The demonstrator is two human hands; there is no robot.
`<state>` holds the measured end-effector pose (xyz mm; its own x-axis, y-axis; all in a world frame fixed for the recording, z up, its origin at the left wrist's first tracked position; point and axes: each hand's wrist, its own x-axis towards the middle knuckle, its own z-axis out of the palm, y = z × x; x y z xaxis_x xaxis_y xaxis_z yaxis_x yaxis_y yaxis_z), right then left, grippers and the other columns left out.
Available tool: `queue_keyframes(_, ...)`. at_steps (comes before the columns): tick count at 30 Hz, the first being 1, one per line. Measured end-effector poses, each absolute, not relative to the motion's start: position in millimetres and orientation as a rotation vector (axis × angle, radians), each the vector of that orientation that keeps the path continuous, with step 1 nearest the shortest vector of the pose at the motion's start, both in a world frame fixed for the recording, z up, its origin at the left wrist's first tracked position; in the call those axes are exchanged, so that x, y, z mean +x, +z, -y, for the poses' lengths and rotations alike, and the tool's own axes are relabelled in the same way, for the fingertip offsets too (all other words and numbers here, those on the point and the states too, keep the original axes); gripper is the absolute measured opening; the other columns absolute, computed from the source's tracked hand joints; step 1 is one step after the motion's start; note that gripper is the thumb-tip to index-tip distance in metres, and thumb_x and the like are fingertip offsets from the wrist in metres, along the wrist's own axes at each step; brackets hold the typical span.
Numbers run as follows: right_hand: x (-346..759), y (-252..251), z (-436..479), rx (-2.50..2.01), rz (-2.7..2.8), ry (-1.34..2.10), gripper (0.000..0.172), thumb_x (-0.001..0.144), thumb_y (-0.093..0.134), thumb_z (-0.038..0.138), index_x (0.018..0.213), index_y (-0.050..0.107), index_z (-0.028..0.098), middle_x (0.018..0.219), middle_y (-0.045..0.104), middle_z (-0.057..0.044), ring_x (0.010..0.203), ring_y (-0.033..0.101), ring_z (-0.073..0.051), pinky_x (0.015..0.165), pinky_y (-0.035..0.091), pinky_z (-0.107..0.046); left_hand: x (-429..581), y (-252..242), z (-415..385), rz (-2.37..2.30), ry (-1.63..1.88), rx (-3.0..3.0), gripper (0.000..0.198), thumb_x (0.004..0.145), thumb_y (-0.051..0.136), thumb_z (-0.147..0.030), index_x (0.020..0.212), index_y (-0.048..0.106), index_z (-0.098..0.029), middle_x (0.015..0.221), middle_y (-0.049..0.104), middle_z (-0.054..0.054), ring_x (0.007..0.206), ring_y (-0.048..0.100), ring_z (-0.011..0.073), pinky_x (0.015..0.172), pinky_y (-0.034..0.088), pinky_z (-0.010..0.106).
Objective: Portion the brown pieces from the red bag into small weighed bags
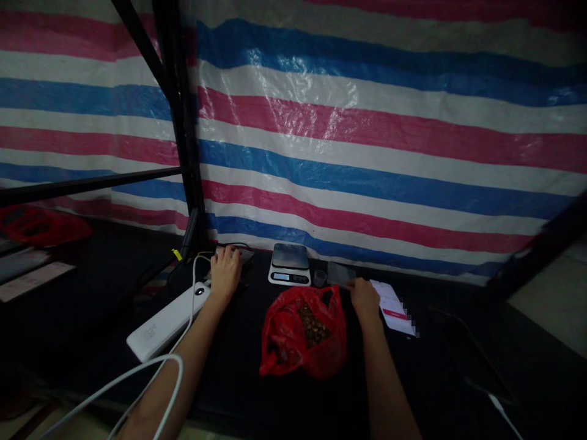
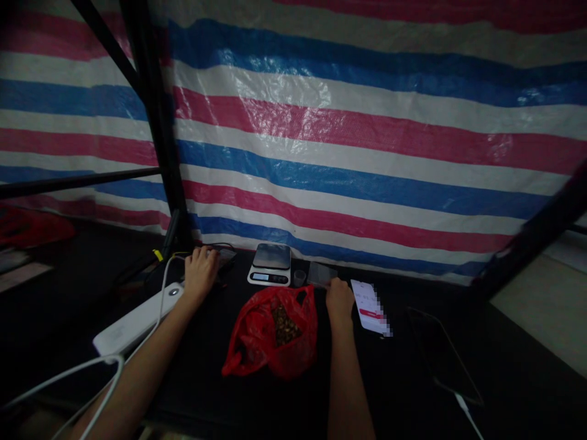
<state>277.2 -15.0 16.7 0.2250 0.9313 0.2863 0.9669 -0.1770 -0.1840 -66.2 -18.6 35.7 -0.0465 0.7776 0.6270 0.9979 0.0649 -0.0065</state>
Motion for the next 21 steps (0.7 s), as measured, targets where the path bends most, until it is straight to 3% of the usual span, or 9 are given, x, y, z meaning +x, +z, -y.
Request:
queue_keyframes(6,266.9,34.2,14.0,-1.912,1.427,-0.088,0.028,0.08,0.043,0.03,0.093,0.066,0.019,0.083,0.067,-0.013,0.078,0.062,-0.026,0.066,0.044,-0.034,-52.2,36.5,21.6,1.762,-0.791,-1.882,0.021,0.082,0.039,-0.022,0.096,0.055,-0.018,0.104,0.052,0.01,0.094,0.044,0.0257,0.077,0.033,0.038)
queue_keyframes(10,233.2,41.0,10.3,-1.376,1.253,0.236,0.032,0.074,0.051,0.038,0.09,0.067,0.016,0.088,0.068,-0.01,0.081,0.062,-0.023,0.074,0.046,-0.033,-37.3,34.8,26.8,1.503,-0.997,-2.13,0.021,0.084,0.038,-0.023,0.099,0.053,-0.018,0.097,0.054,0.008,0.089,0.047,0.0205,0.076,0.036,0.033)
queue_keyframes(13,190.4,37.8,15.8,-1.1,1.233,0.523,0.033,0.071,0.055,0.038,0.089,0.066,0.014,0.089,0.068,-0.009,0.08,0.063,-0.021,0.074,0.048,-0.033,-19.3,27.0,32.9,1.274,-1.01,-2.339,0.019,0.085,0.038,-0.025,0.09,0.054,-0.017,0.084,0.055,0.005,0.08,0.047,0.0177,0.071,0.036,0.03)
queue_keyframes(16,149.4,32.8,30.0,-1.01,1.382,0.673,0.027,0.072,0.054,0.036,0.086,0.067,0.017,0.086,0.069,-0.008,0.076,0.064,-0.02,0.071,0.05,-0.032,-2.1,18.6,39.2,1.209,-1.029,-2.394,0.018,0.085,0.039,-0.027,0.084,0.054,-0.016,0.083,0.055,0.005,0.079,0.046,0.0177,0.07,0.036,0.03)
queue_keyframes(21,121.9,26.2,45.4,-1.005,1.43,0.64,0.024,0.074,0.053,0.033,0.089,0.067,0.02,0.091,0.068,-0.006,0.084,0.063,-0.021,0.08,0.048,-0.035,4.8,18.2,43.1,1.352,-1.091,-2.304,0.018,0.085,0.038,-0.026,0.086,0.054,-0.016,0.087,0.054,0.006,0.084,0.045,0.0193,0.075,0.034,0.035)
